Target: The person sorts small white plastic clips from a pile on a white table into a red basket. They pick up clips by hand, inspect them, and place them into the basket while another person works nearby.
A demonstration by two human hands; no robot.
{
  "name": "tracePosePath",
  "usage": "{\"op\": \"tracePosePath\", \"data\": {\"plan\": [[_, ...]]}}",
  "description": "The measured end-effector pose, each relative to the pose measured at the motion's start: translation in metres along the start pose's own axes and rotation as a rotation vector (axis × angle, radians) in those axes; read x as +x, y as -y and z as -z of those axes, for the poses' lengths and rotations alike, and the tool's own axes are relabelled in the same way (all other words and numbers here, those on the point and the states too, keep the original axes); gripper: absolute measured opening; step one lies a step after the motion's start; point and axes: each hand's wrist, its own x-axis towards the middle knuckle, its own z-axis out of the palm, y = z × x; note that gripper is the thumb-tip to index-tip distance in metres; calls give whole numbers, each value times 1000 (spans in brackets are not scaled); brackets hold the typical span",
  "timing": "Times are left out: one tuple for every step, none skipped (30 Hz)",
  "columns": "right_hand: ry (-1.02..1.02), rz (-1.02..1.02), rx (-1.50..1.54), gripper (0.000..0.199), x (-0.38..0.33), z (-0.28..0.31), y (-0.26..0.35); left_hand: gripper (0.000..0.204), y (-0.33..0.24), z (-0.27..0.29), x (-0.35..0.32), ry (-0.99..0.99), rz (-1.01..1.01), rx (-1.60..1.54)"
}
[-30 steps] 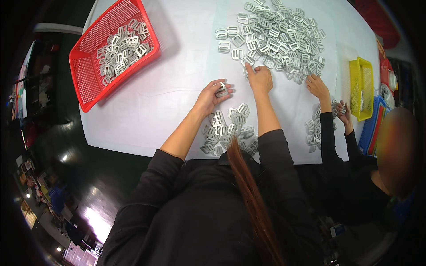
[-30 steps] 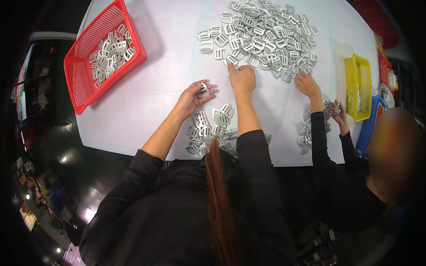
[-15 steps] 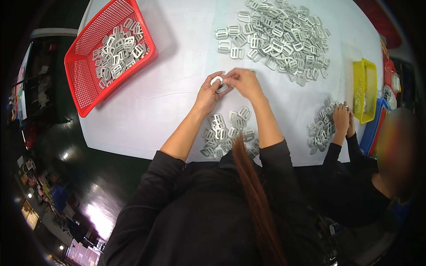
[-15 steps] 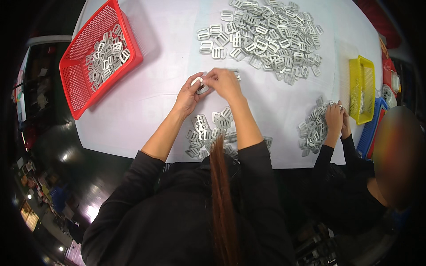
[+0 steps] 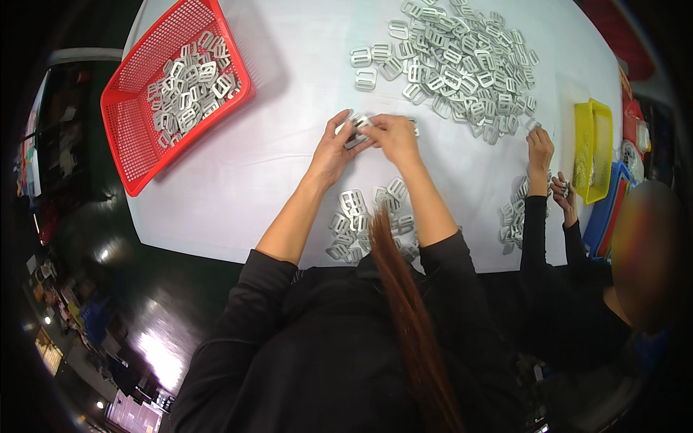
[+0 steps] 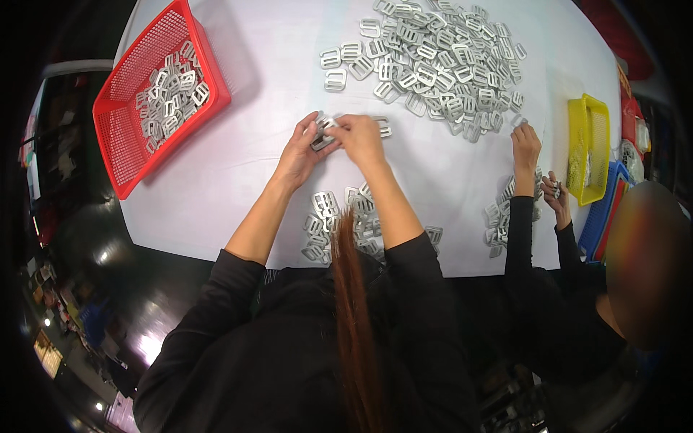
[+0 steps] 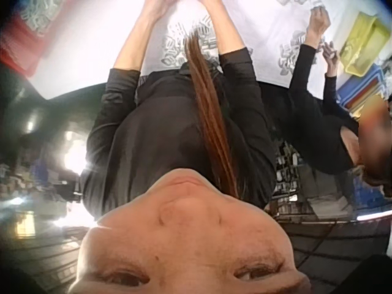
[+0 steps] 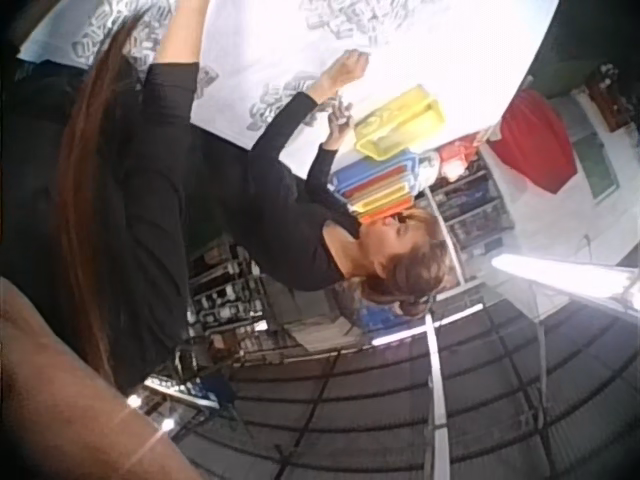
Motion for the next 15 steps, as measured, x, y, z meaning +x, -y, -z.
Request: {"op": "tracePosePath", "data": {"plan": [[6,-16,1,19,-4,2,4,34,2,-2,-1,5,-20,22],[14,-31,1,19,-7,5,11,34,4,-2,0,-20,-30,-16],[15,-44,4,19,-9,8,16,34,6,-3,1,-39,-39,-50],[-189,58,-186,20,5,19,-2,34,7,-4,3,-60,-45,-85],[-389,160,-376,21,22,35,-21,35,3,-5,2,-73,-22,-66],[-453,88,-484,23,26,48,-19,36,2,-3,3,-51,10,-62],[-513,18,-592,27,30,57,-14,37,1,1,3,-31,38,-60],[-499,39,-630,31,35,62,-14,38,0,3,3,-11,67,-58],[-482,57,-667,34,38,65,-15,37,-1,5,3,6,77,-46],[-465,74,-704,38,41,65,-15,37,-2,5,2,24,88,-34],[-471,67,-698,41,45,65,-15,36,-2,6,2,42,100,-23],[-470,69,-691,40,47,65,-15,36,-3,6,0,46,102,-13],[-470,70,-683,40,48,65,-15,36,-5,4,-1,50,105,-3],[-470,71,-675,40,48,65,-16,36,-5,4,-2,56,109,7],[-478,77,-687,39,47,65,-15,36,-5,4,-2,63,114,-5]]}}
